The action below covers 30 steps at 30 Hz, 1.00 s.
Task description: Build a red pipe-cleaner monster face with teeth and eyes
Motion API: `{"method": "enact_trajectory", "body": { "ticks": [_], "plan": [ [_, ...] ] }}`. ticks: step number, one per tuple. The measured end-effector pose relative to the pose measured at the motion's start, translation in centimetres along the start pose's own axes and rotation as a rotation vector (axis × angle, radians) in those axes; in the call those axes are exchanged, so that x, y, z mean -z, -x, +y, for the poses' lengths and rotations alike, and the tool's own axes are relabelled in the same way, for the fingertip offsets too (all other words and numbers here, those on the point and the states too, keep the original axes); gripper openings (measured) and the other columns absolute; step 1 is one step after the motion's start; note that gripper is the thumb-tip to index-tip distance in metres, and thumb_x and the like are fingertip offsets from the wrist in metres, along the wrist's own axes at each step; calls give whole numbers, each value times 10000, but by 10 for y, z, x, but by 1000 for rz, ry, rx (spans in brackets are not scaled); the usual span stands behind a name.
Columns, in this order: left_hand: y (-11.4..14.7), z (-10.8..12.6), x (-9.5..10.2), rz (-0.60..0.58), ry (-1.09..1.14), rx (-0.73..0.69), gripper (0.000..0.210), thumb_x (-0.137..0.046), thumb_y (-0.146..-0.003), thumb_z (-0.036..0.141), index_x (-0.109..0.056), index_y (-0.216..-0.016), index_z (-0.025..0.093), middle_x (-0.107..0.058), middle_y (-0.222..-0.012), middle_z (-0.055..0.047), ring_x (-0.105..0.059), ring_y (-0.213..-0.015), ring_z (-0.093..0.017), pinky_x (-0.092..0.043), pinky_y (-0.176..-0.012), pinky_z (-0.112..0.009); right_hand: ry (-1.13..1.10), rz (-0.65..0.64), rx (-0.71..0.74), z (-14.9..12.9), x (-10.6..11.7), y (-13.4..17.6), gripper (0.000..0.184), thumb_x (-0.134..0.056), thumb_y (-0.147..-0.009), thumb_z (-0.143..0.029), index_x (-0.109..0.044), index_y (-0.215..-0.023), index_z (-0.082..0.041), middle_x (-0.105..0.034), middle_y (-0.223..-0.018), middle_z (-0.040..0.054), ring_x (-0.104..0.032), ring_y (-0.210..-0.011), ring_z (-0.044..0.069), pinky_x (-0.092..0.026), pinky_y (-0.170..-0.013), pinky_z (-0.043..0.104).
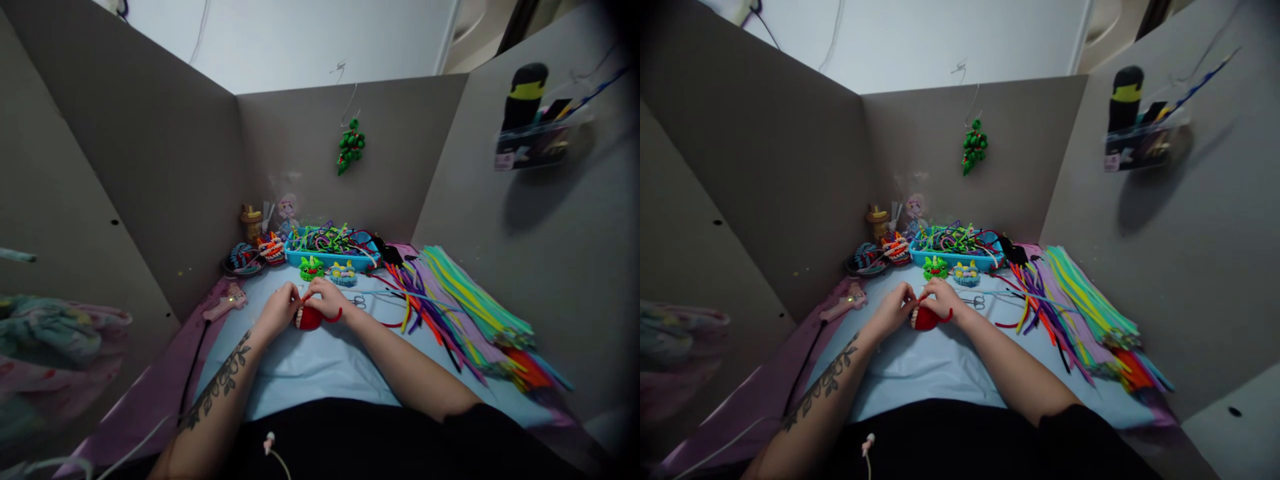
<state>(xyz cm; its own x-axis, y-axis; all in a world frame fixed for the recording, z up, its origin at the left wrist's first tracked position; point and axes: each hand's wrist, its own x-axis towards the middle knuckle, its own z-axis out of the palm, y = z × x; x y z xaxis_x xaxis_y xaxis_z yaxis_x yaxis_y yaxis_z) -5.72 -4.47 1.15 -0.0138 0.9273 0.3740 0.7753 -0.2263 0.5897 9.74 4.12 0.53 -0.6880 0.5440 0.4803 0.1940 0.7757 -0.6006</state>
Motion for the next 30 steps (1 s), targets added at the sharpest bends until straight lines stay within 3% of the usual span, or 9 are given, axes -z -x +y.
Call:
{"method": "enact_trajectory", "body": {
  "ticks": [6, 14, 24, 30],
  "plan": [
    [-1, -7, -2, -10, 51, 4, 79, -497, -742, 164, -463, -804, 201, -548, -756, 5, -512, -716, -148, -394, -651, -267, 105, 21, -54, -4, 1, 1, 102, -742, -644, -204, -647, -664, -174, -525, -769, 17, -502, -808, 186, -366, -747, 319],
    [-5, -6, -1, -3, 56, -26, 75, -495, -732, 149, -456, -771, 200, -532, -739, 7, -494, -703, -146, -387, -646, -266, 39, -14, 39, 2, -1, -3, 108, -703, -652, -97, -620, -644, -165, -549, -794, 20, -515, -830, 184, -364, -778, 325],
    [-4, 1, 2, -26, 52, -121, 96, -522, -724, 142, -492, -799, 192, -561, -797, -9, -510, -779, -159, -398, -700, -273, 50, -139, 174, -8, 15, -1, 125, -640, -689, -54, -624, -670, -177, -569, -799, 19, -500, -834, 175, -368, -803, 333],
    [-6, -9, -1, -90, 194, -127, 110, -527, -749, 164, -521, -857, 183, -600, -850, -12, -551, -808, -150, -432, -759, -282, 93, -161, 130, -5, 15, -2, 91, -641, -710, -94, -668, -705, -181, -598, -820, 32, -521, -845, 180, -375, -823, 349]
  ]
}}
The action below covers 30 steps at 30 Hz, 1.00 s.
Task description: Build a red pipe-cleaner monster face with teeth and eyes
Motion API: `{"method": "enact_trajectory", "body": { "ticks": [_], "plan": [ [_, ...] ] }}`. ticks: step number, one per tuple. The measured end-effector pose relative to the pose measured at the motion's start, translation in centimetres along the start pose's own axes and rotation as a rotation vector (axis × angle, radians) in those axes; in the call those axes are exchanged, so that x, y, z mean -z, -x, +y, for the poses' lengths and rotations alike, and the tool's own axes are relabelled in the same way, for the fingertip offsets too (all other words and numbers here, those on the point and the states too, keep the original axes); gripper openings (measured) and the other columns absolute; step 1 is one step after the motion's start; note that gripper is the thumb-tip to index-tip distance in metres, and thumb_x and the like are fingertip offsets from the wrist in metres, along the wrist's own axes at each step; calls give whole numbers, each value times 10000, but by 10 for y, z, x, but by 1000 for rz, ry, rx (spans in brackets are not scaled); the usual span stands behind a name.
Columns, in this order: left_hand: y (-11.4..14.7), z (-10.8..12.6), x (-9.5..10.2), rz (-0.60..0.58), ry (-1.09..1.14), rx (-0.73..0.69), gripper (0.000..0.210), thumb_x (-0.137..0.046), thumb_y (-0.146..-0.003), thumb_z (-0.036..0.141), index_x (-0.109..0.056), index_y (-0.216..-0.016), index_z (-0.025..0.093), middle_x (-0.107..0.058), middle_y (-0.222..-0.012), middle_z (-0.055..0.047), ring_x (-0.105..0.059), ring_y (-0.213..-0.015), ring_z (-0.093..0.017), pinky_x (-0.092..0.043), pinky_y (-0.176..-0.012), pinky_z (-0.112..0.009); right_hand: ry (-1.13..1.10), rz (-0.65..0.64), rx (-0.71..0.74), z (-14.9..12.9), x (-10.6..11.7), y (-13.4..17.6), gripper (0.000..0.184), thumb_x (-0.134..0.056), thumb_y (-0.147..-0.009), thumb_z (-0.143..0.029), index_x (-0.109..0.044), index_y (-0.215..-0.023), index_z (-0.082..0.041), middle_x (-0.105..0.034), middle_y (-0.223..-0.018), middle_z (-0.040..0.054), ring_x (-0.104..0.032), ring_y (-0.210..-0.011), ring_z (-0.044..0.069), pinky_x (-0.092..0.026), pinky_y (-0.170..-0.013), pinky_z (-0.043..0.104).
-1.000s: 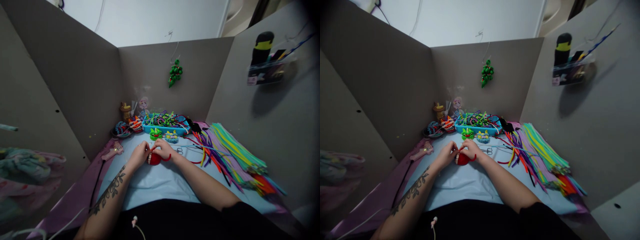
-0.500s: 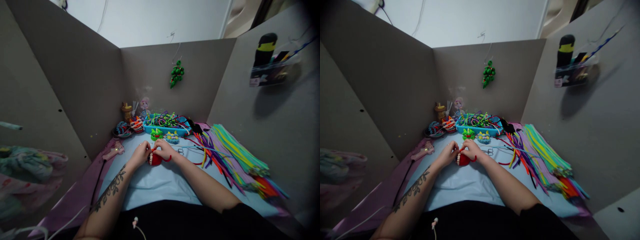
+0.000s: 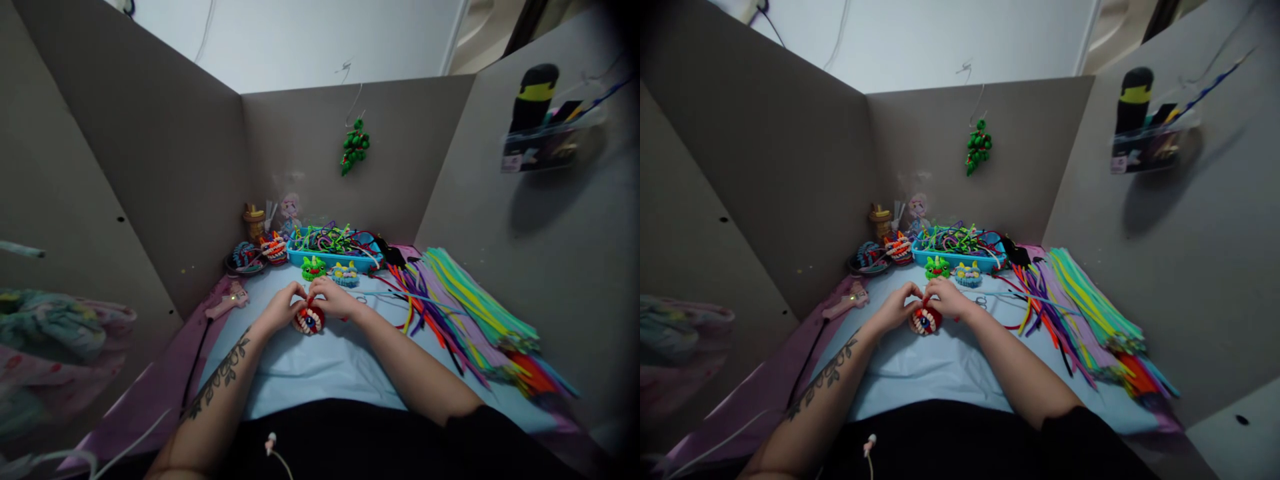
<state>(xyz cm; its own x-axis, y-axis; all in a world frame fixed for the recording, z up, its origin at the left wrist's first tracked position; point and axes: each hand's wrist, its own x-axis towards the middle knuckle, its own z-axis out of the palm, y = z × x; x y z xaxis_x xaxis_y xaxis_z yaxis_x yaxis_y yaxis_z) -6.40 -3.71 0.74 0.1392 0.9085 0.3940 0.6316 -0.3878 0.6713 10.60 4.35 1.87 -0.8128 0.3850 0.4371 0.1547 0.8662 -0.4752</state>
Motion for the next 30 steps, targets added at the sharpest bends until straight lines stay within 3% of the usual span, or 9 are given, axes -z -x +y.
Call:
{"method": "enact_trajectory", "body": {
  "ticks": [3, 6, 8, 9, 10, 13, 14, 19, 30],
  "plan": [
    [-1, -4, -2, -18, 122, 26, 92, -534, -761, 193, -516, -849, 174, -624, -855, -22, -583, -803, -150, -462, -747, -280, -37, 44, -49, 3, 18, 3, 157, -619, -714, -101, -691, -821, -192, -620, -892, 39, -544, -895, 182, -376, -859, 350],
    [-1, -4, -2, -24, 148, 48, 95, -548, -765, 222, -538, -841, 166, -642, -821, -23, -595, -751, -144, -476, -700, -263, -103, 293, -166, -1, 46, 10, 191, -538, -772, -148, -671, -904, -184, -628, -935, 49, -565, -882, 169, -418, -794, 307],
    [-2, -2, -2, -30, 112, 48, 108, -548, -768, 233, -575, -844, 161, -649, -811, -24, -593, -732, -140, -474, -686, -251, -79, 545, -228, -9, 59, 15, 168, -504, -807, -206, -658, -867, -175, -627, -858, 44, -569, -812, 162, -428, -718, 280],
    [-2, -1, -1, -38, 94, 48, 118, -544, -770, 235, -594, -847, 159, -653, -817, -27, -594, -736, -140, -472, -687, -247, -53, 592, -231, -14, 61, 18, 155, -515, -805, -224, -655, -848, -173, -626, -832, 43, -566, -785, 158, -426, -698, 270],
    [-2, 0, -1, -43, 82, 50, 129, -539, -773, 235, -610, -847, 157, -659, -824, -32, -597, -742, -142, -472, -689, -244, -35, 576, -226, -19, 60, 20, 137, -533, -792, -230, -654, -817, -171, -628, -799, 39, -562, -743, 152, -421, -668, 259],
    [-2, 1, -2, -44, 64, 77, 154, -527, -778, 236, -641, -821, 143, -672, -808, -48, -604, -742, -150, -478, -677, -242, 12, 250, -247, -30, 36, 20, 69, -596, -727, -192, -659, -741, -168, -637, -718, 23, -550, -660, 136, -401, -620, 238],
    [-1, 1, -3, -40, 62, 89, 159, -527, -777, 238, -645, -809, 137, -673, -794, -52, -604, -732, -151, -481, -667, -242, 35, 199, -289, -32, 25, 19, 79, -603, -720, -188, -663, -765, -162, -641, -723, 26, -547, -652, 133, -395, -614, 235],
    [0, -1, -3, -37, 26, 84, 159, -544, -751, 233, -655, -785, 125, -669, -796, -64, -606, -741, -156, -481, -667, -239, 77, 138, -412, -34, -11, 13, 162, -607, -748, -289, -653, -721, -136, -608, -691, 34, -520, -642, 131, -357, -578, 225],
    [-5, 10, 5, -88, -46, 68, 130, -555, -725, 185, -656, -796, 144, -657, -816, -43, -590, -754, -147, -459, -644, -223, -52, 105, -359, -18, -11, 14, 110, -542, -724, -141, -650, -701, -140, -602, -669, 10, -525, -651, 126, -355, -589, 215]
  ]
}}
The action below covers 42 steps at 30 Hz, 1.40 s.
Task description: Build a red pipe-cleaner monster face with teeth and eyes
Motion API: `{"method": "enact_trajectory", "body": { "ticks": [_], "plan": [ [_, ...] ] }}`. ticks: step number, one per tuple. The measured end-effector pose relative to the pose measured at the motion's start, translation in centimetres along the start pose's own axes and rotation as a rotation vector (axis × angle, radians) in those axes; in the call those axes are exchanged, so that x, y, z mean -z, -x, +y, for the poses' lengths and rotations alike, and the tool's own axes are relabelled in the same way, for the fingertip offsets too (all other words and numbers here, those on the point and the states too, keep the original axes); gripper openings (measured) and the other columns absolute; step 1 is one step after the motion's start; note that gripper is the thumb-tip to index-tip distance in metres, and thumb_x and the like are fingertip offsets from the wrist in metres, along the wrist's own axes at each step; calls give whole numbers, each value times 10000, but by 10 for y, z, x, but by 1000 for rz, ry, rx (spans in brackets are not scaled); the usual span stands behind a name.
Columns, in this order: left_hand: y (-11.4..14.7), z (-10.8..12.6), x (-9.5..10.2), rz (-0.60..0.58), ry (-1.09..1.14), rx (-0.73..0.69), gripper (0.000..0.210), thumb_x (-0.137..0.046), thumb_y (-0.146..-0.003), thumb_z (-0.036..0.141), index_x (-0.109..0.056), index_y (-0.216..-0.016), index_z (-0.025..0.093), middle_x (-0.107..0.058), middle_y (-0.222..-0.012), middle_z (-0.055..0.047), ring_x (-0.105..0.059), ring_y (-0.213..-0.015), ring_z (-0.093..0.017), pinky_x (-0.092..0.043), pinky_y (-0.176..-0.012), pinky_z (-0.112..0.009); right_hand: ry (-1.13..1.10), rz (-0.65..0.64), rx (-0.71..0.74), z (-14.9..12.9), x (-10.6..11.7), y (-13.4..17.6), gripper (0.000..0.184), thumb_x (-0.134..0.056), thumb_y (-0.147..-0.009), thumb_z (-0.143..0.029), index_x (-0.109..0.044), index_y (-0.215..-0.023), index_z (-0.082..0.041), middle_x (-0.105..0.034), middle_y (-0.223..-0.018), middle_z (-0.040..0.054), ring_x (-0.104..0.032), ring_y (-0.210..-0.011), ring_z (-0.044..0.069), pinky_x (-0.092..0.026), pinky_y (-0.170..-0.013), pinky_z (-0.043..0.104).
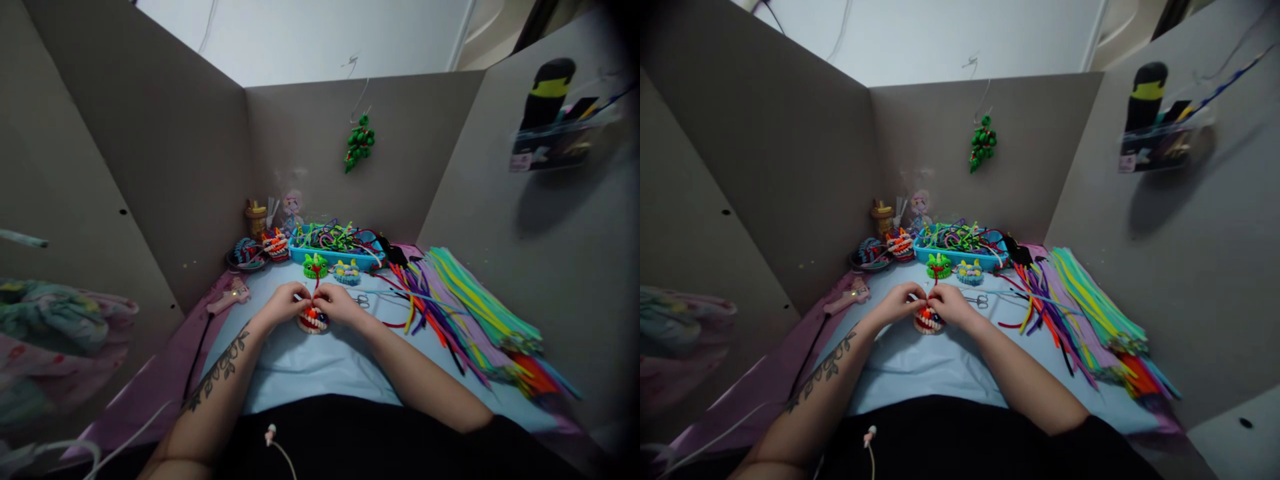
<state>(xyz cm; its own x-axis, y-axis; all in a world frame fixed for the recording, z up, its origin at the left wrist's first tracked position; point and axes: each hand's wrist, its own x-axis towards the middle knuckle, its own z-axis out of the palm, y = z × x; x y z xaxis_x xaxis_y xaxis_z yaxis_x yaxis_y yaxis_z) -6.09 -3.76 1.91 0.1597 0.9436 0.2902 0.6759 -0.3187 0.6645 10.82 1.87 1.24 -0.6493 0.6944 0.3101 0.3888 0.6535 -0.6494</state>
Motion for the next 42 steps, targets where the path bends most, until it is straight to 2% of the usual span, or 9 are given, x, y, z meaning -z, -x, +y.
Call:
{"method": "enact_trajectory", "body": {
  "ticks": [7, 14, 18, 23, 27, 31, 34, 38, 42],
  "plan": [
    [-3, -6, -3, 46, -127, -125, 91, -573, -706, 151, -621, -782, 167, -641, -799, -21, -560, -764, -147, -429, -702, -246, -53, -49, 14, 4, 1, -1, 135, -529, -692, -99, -655, -711, -143, -615, -687, 6, -543, -665, 127, -371, -600, 212],
    [-1, -6, -8, -14, -28, -56, 102, -516, -753, 187, -610, -773, 154, -636, -725, -3, -549, -668, -120, -417, -627, -217, 12, -24, -16, 3, 3, 1, 115, -561, -707, -174, -660, -754, -141, -607, -698, 11, -525, -644, 122, -355, -576, 210],
    [2, -3, -6, -28, 42, -19, 131, -512, -754, 223, -615, -755, 140, -622, -699, -6, -535, -641, -114, -424, -607, -214, 113, -3, -6, 2, 4, 2, 105, -609, -686, -238, -646, -667, -142, -581, -642, 6, -497, -615, 117, -322, -553, 211],
    [4, -6, -3, -41, 124, 15, 191, -465, -776, 234, -626, -807, 135, -628, -729, -19, -549, -675, -124, -435, -628, -221, 109, -33, -47, 3, 4, 0, 102, -570, -682, -198, -630, -619, -144, -561, -582, -5, -475, -565, 108, -289, -517, 213],
    [5, -4, -4, -68, 159, 35, 179, -486, -752, 210, -629, -829, 134, -641, -764, -26, -566, -702, -131, -446, -648, -225, 122, -10, -77, 0, 1, 2, 92, -559, -666, -190, -639, -650, -146, -571, -623, 2, -480, -597, 117, -291, -523, 213],
    [5, -1, -6, -66, 190, 39, 169, -501, -744, 217, -628, -815, 130, -644, -765, -29, -574, -703, -132, -455, -646, -224, 166, 30, -49, -3, -1, 3, 93, -558, -657, -194, -633, -645, -140, -566, -639, 10, -475, -612, 122, -287, -528, 218],
    [5, -1, -7, -35, 203, 42, 169, -508, -744, 227, -619, -830, 134, -645, -776, -30, -579, -712, -134, -459, -632, -222, 104, -7, -69, 0, 0, 2, 91, -561, -643, -186, -639, -659, -140, -572, -622, 3, -482, -596, 118, -295, -518, 212],
    [3, 0, -7, 66, 146, 38, 143, -506, -750, 223, -602, -808, 134, -627, -756, -26, -571, -699, -131, -455, -612, -220, -109, -95, -96, 9, 3, -1, 149, -544, -651, -159, -643, -759, -139, -599, -630, -11, -512, -580, 105, -340, -512, 187],
    [4, 3, -7, 58, 15, 21, 114, -503, -749, 199, -603, -774, 151, -634, -727, -16, -573, -673, -130, -436, -601, -220, -215, -107, -83, 14, 6, -2, 133, -557, -653, -164, -627, -761, -130, -593, -630, -14, -514, -576, 97, -365, -518, 177]
  ]
}}
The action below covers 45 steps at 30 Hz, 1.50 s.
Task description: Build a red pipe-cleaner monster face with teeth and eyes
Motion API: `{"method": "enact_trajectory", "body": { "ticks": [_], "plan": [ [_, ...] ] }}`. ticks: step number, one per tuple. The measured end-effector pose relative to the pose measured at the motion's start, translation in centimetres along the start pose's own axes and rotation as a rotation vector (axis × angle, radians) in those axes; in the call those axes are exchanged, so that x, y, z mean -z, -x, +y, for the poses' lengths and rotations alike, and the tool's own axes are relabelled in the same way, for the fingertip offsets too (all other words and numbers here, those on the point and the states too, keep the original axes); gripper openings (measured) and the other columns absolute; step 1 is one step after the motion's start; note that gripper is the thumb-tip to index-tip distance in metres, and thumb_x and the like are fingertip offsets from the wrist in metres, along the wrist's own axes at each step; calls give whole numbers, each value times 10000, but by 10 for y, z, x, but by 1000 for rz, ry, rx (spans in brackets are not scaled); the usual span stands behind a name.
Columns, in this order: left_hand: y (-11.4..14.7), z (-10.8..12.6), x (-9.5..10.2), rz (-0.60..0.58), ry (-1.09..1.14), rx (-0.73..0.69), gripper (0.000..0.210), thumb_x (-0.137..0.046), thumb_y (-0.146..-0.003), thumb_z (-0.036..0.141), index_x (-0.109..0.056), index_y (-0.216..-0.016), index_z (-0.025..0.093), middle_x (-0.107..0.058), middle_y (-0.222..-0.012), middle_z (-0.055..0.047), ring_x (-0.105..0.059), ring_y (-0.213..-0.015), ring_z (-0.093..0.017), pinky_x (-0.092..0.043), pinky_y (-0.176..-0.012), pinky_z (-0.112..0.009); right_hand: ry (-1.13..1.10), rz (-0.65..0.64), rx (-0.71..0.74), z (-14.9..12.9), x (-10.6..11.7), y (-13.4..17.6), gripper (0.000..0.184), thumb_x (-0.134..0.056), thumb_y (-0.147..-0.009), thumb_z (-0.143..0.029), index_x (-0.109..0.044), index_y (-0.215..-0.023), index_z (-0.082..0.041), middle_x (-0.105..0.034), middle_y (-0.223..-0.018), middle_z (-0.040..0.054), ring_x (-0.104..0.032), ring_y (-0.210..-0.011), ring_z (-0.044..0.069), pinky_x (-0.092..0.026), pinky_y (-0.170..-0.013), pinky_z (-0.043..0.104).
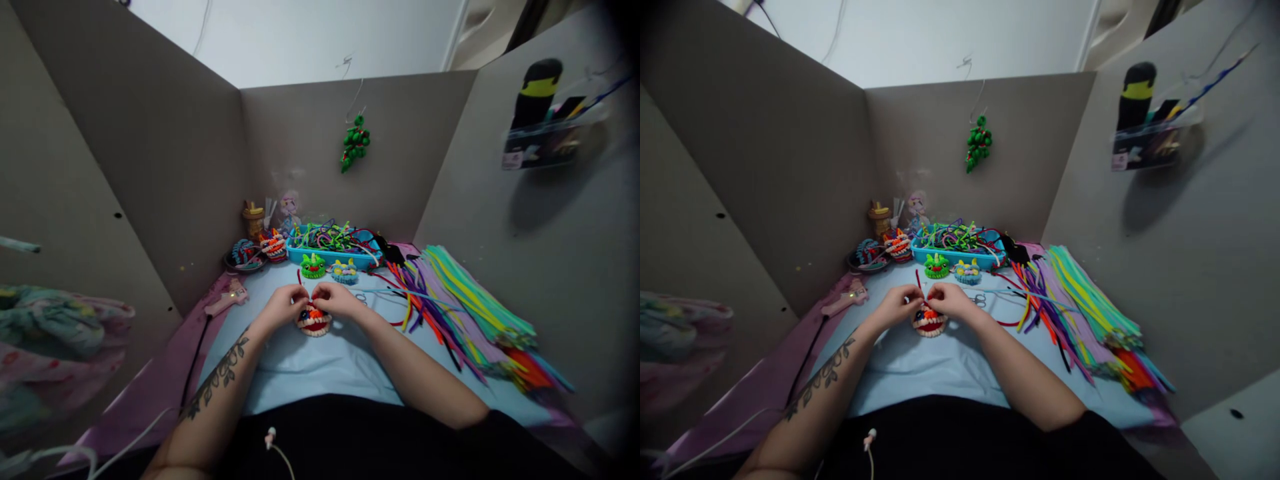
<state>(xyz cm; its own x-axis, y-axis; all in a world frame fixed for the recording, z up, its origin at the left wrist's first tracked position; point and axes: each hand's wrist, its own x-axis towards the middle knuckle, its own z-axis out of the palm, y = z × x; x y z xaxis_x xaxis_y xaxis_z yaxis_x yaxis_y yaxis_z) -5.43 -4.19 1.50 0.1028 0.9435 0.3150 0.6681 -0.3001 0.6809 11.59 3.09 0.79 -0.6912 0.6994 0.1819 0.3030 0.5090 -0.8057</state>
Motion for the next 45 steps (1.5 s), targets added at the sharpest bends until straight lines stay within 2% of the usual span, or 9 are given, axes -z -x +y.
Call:
{"method": "enact_trajectory", "body": {
  "ticks": [6, 12, 17, 22, 31, 35, 39, 42, 45],
  "plan": [
    [7, 10, -2, 48, -14, 45, 167, -495, -765, 179, -558, -919, 188, -685, -809, -20, -629, -725, -147, -443, -609, -224, 25, 51, -28, -2, -1, 1, 87, -550, -670, -183, -612, -697, -128, -561, -589, -23, -491, -550, 89, -337, -484, 165],
    [8, 16, 0, 37, -90, 103, 153, -520, -772, 202, -556, -920, 195, -699, -807, -34, -636, -691, -154, -437, -587, -229, 64, 90, -46, -10, -1, 3, 73, -540, -659, -134, -612, -659, -129, -543, -559, -27, -468, -536, 84, -310, -472, 161],
    [7, 13, -3, 29, -55, 124, 208, -481, -788, 188, -529, -989, 200, -702, -833, -34, -643, -724, -154, -444, -598, -230, 72, 104, -44, -14, -1, 4, 77, -540, -670, -136, -615, -659, -130, -551, -567, -25, -470, -544, 86, -314, -485, 167],
    [6, 12, -4, 39, -71, 156, 220, -477, -783, 193, -524, -998, 185, -689, -800, -38, -627, -661, -146, -437, -575, -232, 91, 111, -56, -16, -1, 5, 70, -547, -674, -140, -616, -664, -134, -561, -578, -21, -485, -553, 95, -316, -494, 181],
    [4, 19, -2, -20, 39, 266, 270, -466, -757, 160, -480, -1026, 172, -691, -753, -35, -626, -629, -145, -432, -536, -219, 92, 143, -33, -13, -4, 5, 69, -553, -694, -168, -610, -671, -138, -572, -595, -14, -484, -558, 96, -324, -501, 183],
    [4, 18, -3, -19, -5, 218, 284, -452, -760, 152, -473, -1042, 182, -701, -801, -42, -624, -620, -147, -433, -548, -235, 25, 103, 12, -8, -2, 4, 69, -540, -690, -163, -604, -678, -139, -573, -619, -18, -494, -578, 97, -355, -539, 186],
    [4, 17, -4, -39, -36, 142, 376, -451, -716, 87, -453, -1077, 190, -706, -862, -39, -640, -721, -155, -442, -610, -238, -24, 46, 58, -3, 0, 2, 70, -536, -688, -165, -601, -679, -140, -568, -629, -21, -500, -608, 100, -368, -564, 185],
    [3, 17, -4, -52, -40, 116, 388, -448, -705, 70, -446, -1074, 193, -707, -875, -35, -641, -780, -160, -444, -645, -240, -86, 2, 61, 0, 2, 1, 79, -537, -689, -177, -604, -689, -136, -565, -621, -23, -503, -598, 99, -375, -565, 189],
    [1, 13, -3, -55, -36, 102, 379, -443, -712, 71, -452, -1071, 188, -702, -843, -30, -636, -745, -157, -451, -653, -249, -148, -15, 46, 4, 3, 0, 90, -545, -686, -194, -610, -691, -131, -577, -623, -20, -505, -586, 96, -387, -571, 196]
  ]
}}
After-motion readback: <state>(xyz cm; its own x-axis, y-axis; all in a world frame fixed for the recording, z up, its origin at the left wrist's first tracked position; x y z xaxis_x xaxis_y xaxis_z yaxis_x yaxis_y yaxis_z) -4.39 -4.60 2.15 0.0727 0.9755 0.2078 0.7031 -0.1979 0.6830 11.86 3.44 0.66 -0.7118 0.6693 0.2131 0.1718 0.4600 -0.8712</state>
